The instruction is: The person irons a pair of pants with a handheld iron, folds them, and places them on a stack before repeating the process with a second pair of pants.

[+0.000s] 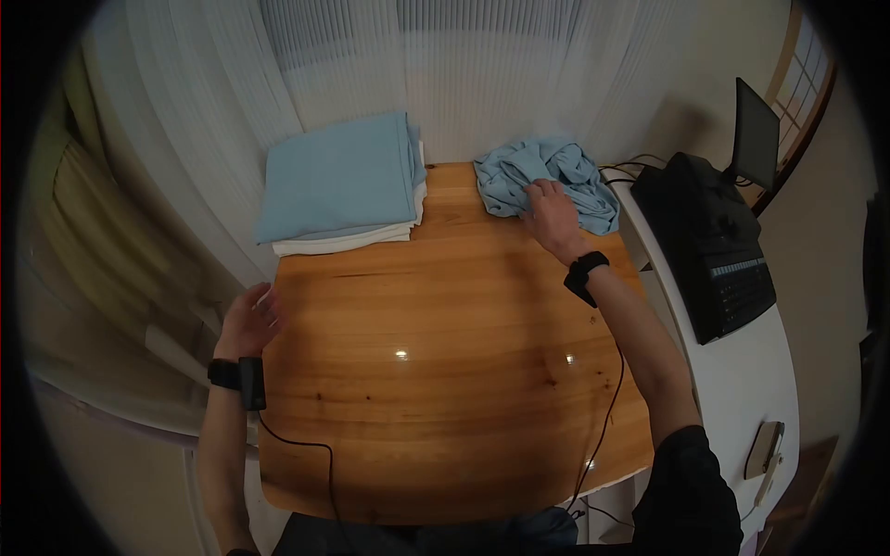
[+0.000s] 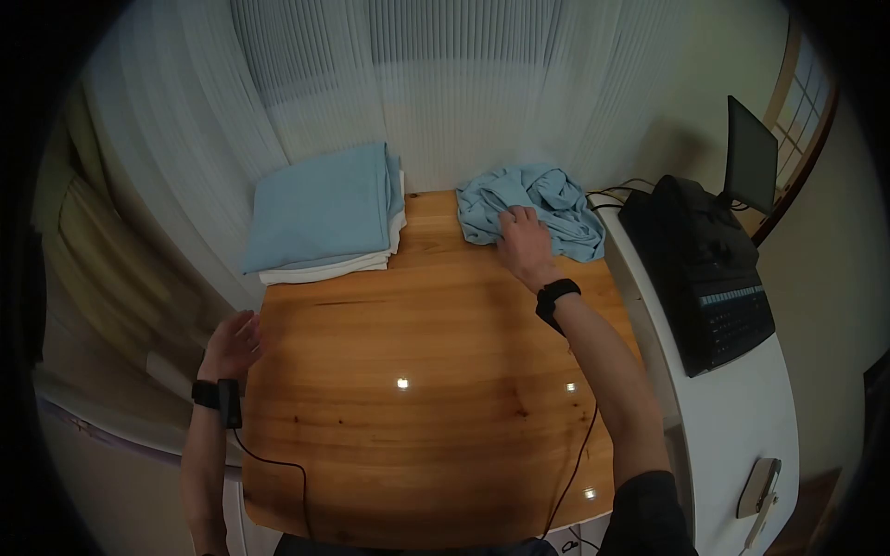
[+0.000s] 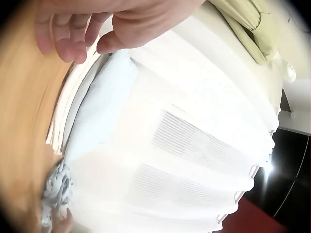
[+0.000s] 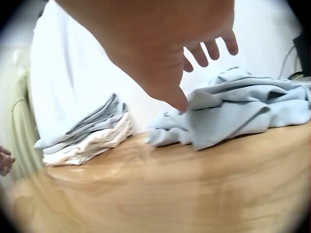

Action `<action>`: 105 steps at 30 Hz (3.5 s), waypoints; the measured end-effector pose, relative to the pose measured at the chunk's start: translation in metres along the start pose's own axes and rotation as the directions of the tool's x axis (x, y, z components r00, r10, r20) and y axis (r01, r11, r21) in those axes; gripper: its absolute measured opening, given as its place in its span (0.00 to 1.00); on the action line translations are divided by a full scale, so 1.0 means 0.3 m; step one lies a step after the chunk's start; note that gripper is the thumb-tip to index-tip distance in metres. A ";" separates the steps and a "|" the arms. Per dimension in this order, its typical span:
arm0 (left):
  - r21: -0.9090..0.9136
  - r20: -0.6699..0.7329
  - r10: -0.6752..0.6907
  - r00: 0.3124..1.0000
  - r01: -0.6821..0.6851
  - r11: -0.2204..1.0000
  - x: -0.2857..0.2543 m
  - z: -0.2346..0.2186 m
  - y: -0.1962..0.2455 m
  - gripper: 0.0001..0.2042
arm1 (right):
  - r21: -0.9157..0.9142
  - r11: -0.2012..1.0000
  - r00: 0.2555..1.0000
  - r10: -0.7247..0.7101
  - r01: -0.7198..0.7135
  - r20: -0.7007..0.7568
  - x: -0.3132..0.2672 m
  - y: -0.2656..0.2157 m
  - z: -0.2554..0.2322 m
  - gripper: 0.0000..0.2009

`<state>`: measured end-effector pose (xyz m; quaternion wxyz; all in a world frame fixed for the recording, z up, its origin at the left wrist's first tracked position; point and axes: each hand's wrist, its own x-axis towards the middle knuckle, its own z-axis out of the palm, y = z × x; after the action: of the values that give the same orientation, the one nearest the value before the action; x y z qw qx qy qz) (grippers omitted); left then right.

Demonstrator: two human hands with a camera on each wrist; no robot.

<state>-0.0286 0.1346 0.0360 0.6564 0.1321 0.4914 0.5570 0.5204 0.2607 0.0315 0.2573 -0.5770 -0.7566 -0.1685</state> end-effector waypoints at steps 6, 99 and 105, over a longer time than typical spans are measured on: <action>0.002 0.056 -0.151 0.987 0.151 0.989 -0.232 0.130 -0.205 0.08 | -0.141 0.952 0.921 0.299 -0.271 0.250 -0.166 0.256 0.034 0.12; 0.452 0.132 0.227 0.965 -0.263 0.852 -0.661 -0.140 -0.469 0.25 | 0.133 0.958 0.931 0.203 -0.253 0.304 -0.976 -0.141 -0.661 0.36; 0.623 0.050 0.299 0.953 -0.264 0.737 -0.697 -0.250 -0.527 0.20 | 0.084 0.810 0.693 0.439 -0.581 0.572 -0.992 0.057 -0.669 0.22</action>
<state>0.0288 -0.1278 -0.0099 0.4706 0.3991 0.6389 0.4594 0.6360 -0.0794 0.0198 0.1494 -0.7500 -0.6201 0.1749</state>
